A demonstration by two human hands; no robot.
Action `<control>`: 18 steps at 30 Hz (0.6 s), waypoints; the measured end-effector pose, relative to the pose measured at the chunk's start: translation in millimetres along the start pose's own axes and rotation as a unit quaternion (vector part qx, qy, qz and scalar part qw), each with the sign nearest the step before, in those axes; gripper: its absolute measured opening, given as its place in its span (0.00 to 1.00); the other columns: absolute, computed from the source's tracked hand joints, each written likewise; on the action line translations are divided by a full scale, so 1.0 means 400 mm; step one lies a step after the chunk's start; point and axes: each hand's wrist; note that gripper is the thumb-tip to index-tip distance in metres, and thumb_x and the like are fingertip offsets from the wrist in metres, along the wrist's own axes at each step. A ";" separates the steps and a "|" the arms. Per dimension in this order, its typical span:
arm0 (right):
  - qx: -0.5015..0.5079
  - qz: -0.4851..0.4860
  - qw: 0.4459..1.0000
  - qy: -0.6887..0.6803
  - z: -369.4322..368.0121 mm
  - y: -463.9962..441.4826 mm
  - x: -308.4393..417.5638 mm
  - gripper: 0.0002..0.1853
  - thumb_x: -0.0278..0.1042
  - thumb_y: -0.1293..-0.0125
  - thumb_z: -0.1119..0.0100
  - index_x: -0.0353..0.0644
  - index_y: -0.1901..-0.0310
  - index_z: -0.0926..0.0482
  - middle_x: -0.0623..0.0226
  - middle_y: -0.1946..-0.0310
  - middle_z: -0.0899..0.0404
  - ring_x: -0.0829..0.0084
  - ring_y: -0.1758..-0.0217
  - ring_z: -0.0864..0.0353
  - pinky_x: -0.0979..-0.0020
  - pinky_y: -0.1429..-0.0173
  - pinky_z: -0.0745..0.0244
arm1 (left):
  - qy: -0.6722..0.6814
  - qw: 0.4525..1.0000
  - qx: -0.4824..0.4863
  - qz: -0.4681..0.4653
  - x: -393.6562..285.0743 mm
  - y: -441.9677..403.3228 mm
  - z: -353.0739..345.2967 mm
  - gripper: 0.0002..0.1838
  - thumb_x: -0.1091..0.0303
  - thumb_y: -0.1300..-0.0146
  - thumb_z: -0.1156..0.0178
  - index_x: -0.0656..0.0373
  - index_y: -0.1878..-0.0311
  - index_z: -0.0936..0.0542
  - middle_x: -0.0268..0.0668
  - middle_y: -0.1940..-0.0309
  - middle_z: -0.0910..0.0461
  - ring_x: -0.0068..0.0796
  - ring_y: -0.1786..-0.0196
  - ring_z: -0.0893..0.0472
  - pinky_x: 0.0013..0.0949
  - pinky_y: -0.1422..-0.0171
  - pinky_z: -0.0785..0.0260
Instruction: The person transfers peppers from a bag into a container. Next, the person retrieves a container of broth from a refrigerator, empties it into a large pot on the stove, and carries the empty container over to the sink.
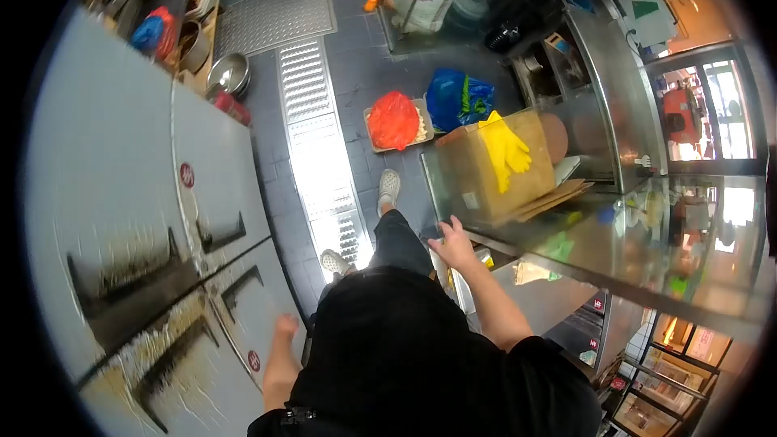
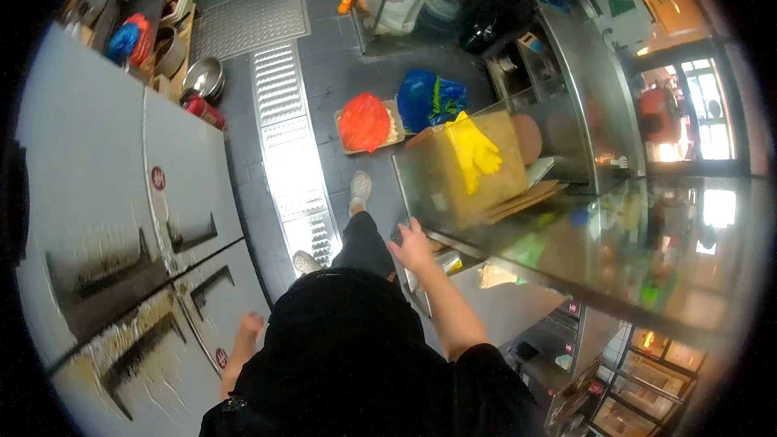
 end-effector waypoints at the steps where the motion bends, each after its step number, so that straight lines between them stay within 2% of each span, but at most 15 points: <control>1: 0.014 -0.015 1.000 -0.009 0.014 -0.030 -0.016 0.34 0.50 0.40 0.31 0.43 0.35 0.24 0.42 0.26 0.41 0.44 0.30 0.30 0.53 0.29 0.31 | -0.056 0.998 0.020 -0.033 0.000 -0.027 -0.012 0.25 0.58 0.38 0.41 0.63 0.41 0.20 0.58 0.44 0.20 0.57 0.38 0.22 0.50 0.32 0.30; 3: 0.045 -0.041 0.998 -0.025 0.041 -0.097 -0.050 0.34 0.50 0.40 0.31 0.42 0.35 0.25 0.41 0.26 0.41 0.43 0.30 0.30 0.54 0.29 0.31 | -0.164 0.980 0.063 -0.096 -0.035 -0.077 -0.016 0.24 0.58 0.37 0.41 0.64 0.42 0.20 0.57 0.44 0.20 0.58 0.39 0.22 0.50 0.33 0.29; 6: 0.091 -0.039 0.994 -0.043 0.063 -0.192 -0.110 0.36 0.52 0.39 0.32 0.39 0.34 0.26 0.36 0.27 0.41 0.42 0.29 0.32 0.55 0.27 0.33 | 0.088 0.995 0.029 0.040 -0.281 -0.099 0.073 0.24 0.59 0.37 0.42 0.65 0.43 0.21 0.57 0.47 0.19 0.58 0.40 0.21 0.49 0.34 0.28; 8: 0.127 -0.045 0.989 -0.053 0.076 -0.258 -0.135 0.36 0.52 0.39 0.32 0.38 0.34 0.26 0.35 0.28 0.41 0.41 0.28 0.34 0.56 0.26 0.35 | 0.020 0.999 0.040 -0.003 -0.476 -0.168 0.162 0.26 0.60 0.38 0.41 0.66 0.41 0.22 0.57 0.46 0.19 0.58 0.39 0.22 0.48 0.33 0.29; 9: 0.145 -0.050 0.986 -0.060 0.081 -0.287 -0.143 0.36 0.53 0.39 0.32 0.38 0.34 0.26 0.34 0.28 0.40 0.41 0.27 0.35 0.56 0.25 0.36 | 0.098 0.994 -0.022 -0.033 -0.531 -0.226 0.165 0.26 0.62 0.39 0.40 0.67 0.39 0.22 0.58 0.49 0.18 0.59 0.42 0.21 0.49 0.36 0.28; 11: 0.176 -0.057 0.981 -0.066 0.082 -0.330 -0.159 0.36 0.53 0.38 0.33 0.37 0.35 0.26 0.34 0.28 0.40 0.41 0.26 0.37 0.56 0.24 0.38 | 0.023 0.989 -0.087 -0.119 -0.843 -0.179 0.341 0.24 0.64 0.38 0.41 0.66 0.40 0.21 0.59 0.52 0.18 0.59 0.46 0.18 0.49 0.40 0.25; 15: 0.202 -0.067 0.975 -0.064 0.058 -0.389 -0.166 0.35 0.53 0.37 0.34 0.38 0.35 0.26 0.37 0.30 0.36 0.43 0.29 0.33 0.56 0.26 0.35 | 0.081 0.979 -0.087 -0.169 -1.203 -0.262 0.501 0.23 0.62 0.35 0.44 0.65 0.42 0.20 0.59 0.53 0.17 0.58 0.47 0.17 0.48 0.41 0.26; 18: 0.195 -0.104 0.970 -0.098 0.032 -0.443 -0.156 0.33 0.52 0.36 0.34 0.38 0.36 0.25 0.39 0.32 0.33 0.44 0.30 0.31 0.55 0.28 0.33 | 0.068 0.974 -0.080 -0.201 -1.341 -0.421 0.511 0.23 0.61 0.35 0.44 0.64 0.42 0.19 0.57 0.54 0.16 0.55 0.47 0.17 0.46 0.41 0.25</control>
Point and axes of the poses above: each hand's wrist, its own y-axis away from the middle knuckle, its own z-axis out of the back of the hand, x = y × z
